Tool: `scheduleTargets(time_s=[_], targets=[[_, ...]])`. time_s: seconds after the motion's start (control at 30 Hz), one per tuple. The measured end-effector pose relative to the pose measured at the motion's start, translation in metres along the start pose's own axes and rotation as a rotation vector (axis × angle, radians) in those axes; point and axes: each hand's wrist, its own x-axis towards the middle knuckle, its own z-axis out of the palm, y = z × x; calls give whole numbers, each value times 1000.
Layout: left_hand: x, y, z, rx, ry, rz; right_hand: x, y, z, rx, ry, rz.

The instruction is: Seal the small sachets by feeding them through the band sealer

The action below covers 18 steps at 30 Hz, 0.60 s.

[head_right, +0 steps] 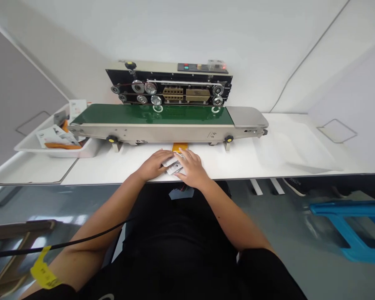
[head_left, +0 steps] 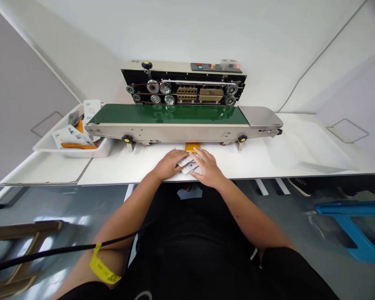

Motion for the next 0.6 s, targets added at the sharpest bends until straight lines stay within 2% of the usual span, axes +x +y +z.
scheduleTargets(time_s=[0.1, 0.17, 0.27, 0.43, 0.6], targets=[[0, -4, 0, -23, 23, 29, 19, -2, 19, 31, -122, 140], [-1, -7, 1, -38, 45, 35, 23, 0, 27, 49, -154, 171], [-1, -12, 1, -45, 107, -8, 22, 4, 31, 75, -129, 194], [-3, -15, -3, -42, 248, -160, 21, 6, 34, 123, -71, 258], [-7, -17, -8, -115, 355, -256, 23, 8, 35, 117, -81, 269]])
